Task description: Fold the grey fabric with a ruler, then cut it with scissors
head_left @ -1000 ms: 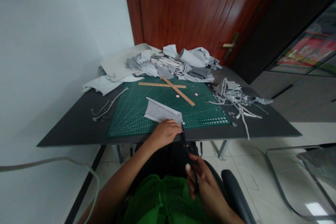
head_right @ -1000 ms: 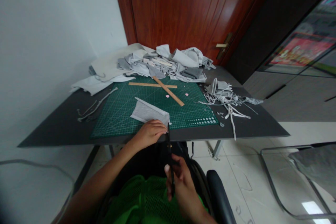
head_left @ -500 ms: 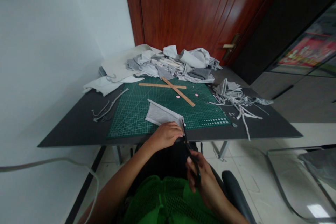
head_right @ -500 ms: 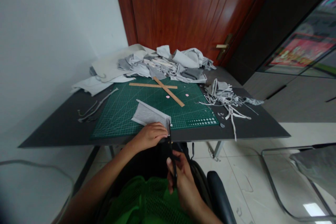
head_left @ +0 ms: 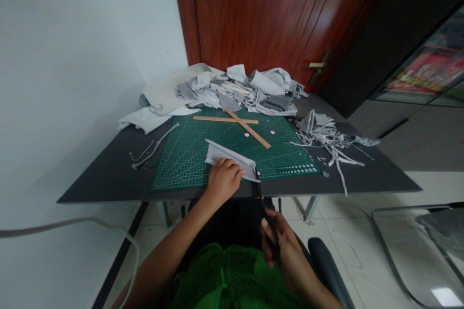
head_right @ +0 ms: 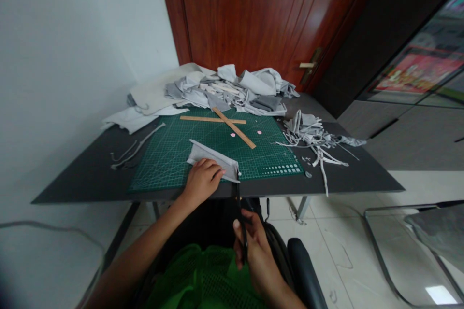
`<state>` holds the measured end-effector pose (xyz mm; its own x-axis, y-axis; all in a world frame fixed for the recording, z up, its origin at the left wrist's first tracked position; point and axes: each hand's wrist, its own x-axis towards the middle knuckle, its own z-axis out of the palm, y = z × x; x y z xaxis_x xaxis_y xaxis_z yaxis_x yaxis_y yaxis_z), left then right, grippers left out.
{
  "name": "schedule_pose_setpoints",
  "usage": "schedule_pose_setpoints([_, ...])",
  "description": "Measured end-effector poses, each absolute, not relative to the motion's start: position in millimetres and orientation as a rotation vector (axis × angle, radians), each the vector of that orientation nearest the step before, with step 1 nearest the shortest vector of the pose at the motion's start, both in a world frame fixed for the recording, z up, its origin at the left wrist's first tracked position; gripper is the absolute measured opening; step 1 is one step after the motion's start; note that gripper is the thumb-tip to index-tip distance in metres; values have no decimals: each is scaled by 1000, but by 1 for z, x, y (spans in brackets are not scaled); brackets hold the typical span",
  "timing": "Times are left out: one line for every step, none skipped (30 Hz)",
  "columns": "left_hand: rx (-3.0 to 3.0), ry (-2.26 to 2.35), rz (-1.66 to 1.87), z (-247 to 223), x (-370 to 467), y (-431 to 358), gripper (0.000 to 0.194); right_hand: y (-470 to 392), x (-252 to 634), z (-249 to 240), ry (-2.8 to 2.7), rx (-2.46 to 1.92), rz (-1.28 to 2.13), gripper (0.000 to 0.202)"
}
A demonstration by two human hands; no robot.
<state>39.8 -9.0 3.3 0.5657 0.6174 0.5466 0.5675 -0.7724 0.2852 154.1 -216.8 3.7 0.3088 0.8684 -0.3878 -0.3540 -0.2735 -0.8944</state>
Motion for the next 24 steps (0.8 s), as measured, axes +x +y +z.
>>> schedule_pose_setpoints([2753,1053,930,4,40,-10,25,-217,155,4,-524,-1374,1288,78])
schedule_pose_setpoints([2789,1055,887,4,40,-12,29,-218,155,4,-529,-1374,1292,79])
schedule_pose_setpoints([2819,1040,864,4,40,-13,32,-218,156,4,-536,-1377,1295,79])
schedule_pose_setpoints([2843,1016,859,4,40,-14,34,-220,157,3,-546,-1383,1295,79])
schedule_pose_setpoints([2861,993,862,4,40,-14,36,-221,159,3,-558,-1390,1296,79])
schedule_pose_setpoints([2873,980,867,4,40,-15,38,-223,160,2,-574,-1399,1297,79])
schedule_pose_setpoints([2878,980,869,4,39,-14,40,-225,162,1,-589,-1407,1301,78])
schedule_pose_setpoints([2877,994,864,4,38,-14,43,-228,164,-1,-605,-1415,1308,77])
schedule_pose_setpoints([2872,1019,850,4,37,-13,44,-231,166,-2,-620,-1420,1317,75])
schedule_pose_setpoints([2864,1046,826,4,37,-13,45,-233,168,-3,-633,-1424,1325,73])
schedule_pose_setpoints([2858,1065,793,4,36,-13,44,-236,170,-4,-644,-1427,1330,72])
schedule_pose_setpoints([2855,1075,756,5,36,-13,41,-238,172,-5,-655,-1431,1333,70])
schedule_pose_setpoints([2853,1075,722,6,36,-13,37,-239,174,-5,-664,-1435,1334,69])
schedule_pose_setpoints([2851,1070,698,7,36,-14,31,-240,176,-5,-673,-1440,1336,68])
schedule_pose_setpoints([2849,1060,682,8,36,-14,25,-241,178,-5,-683,-1446,1339,68])
schedule_pose_setpoints([2846,1044,671,10,36,-15,19,-241,180,-4,-690,-1451,1344,68])
schedule_pose_setpoints([2840,1024,665,11,36,-15,14,-241,181,-3,-694,-1457,1349,68])
schedule_pose_setpoints([2834,999,656,13,36,-15,10,-241,182,-3,-694,-1460,1354,69])
schedule_pose_setpoints([2830,968,646,14,36,-15,10,-241,182,-2,-691,-1464,1358,70])
schedule_pose_setpoints([2827,941,635,14,35,-15,15,-241,183,-1,-684,-1467,1363,70])
schedule_pose_setpoints([2825,921,622,14,34,-14,23,-242,183,-1,-675,-1468,1365,70])
schedule_pose_setpoints([2825,910,606,14,34,-14,32,-242,183,-1,-667,-1469,1366,70])
schedule_pose_setpoints([2827,907,582,13,33,-13,40,-243,182,-1,-661,-1467,1366,70])
schedule_pose_setpoints([2831,907,547,11,32,-13,46,-243,181,-2,-656,-1465,1368,70])
